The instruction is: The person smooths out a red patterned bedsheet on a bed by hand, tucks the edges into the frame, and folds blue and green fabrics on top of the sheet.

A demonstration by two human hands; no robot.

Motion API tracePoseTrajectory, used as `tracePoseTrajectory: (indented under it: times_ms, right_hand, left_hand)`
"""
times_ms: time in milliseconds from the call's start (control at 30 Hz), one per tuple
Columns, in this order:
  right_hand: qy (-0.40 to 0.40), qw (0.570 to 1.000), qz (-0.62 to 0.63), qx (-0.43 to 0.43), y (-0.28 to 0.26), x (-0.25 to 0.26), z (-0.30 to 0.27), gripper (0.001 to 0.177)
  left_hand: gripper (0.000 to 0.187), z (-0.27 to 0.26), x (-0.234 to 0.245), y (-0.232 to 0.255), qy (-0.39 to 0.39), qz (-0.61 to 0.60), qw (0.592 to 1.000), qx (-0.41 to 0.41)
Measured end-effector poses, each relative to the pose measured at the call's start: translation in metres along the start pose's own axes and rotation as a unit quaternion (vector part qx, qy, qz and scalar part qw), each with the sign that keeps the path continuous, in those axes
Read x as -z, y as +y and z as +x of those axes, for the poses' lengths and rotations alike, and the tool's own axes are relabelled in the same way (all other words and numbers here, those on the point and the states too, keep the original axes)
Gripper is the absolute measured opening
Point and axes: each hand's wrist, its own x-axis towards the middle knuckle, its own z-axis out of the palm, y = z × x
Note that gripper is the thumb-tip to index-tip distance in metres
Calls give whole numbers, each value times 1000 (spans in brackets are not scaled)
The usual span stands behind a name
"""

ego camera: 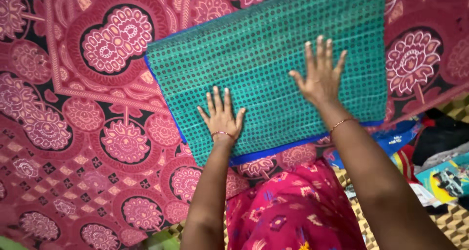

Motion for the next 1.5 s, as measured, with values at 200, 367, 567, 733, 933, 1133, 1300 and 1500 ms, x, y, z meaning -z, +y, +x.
tracePoseTrajectory:
  times_ms: [200,367,567,733,933,1133,1300,1500]
  right_hand:
    - [90,992,7,-89,68,-10,-53,89]
    - [126,984,14,-129,129,-35,-111,87]
    - [135,983,77,-97,180,-58,-176,86]
    - [92,987,67,-109,195,-59,-220,84]
    - [114,974,148,-125,243,-97,-303,75]
    - [112,940,182,-266,329,-174,-397,70]
    - [106,863,275,-411,382,-241,-449,61]
    - [178,785,347,-481,433,-364,-471,62]
  left_hand:
    - [86,-8,-8,3,45,-1,997,61]
    - [89,-20,-15,10,62,-10,993,103]
    - [97,-62,-48,20,55,18,995,85]
    - [98,-99,-80,52,64,5,992,108]
    - [97,-95,-90,158,93,-29,995,25]
    - [97,-68,-93,322,72,61,958,-270]
    - [106,-46,-97,416,-6,123,939,-322]
    - [110,-25,-134,410,66,219,917,-327]
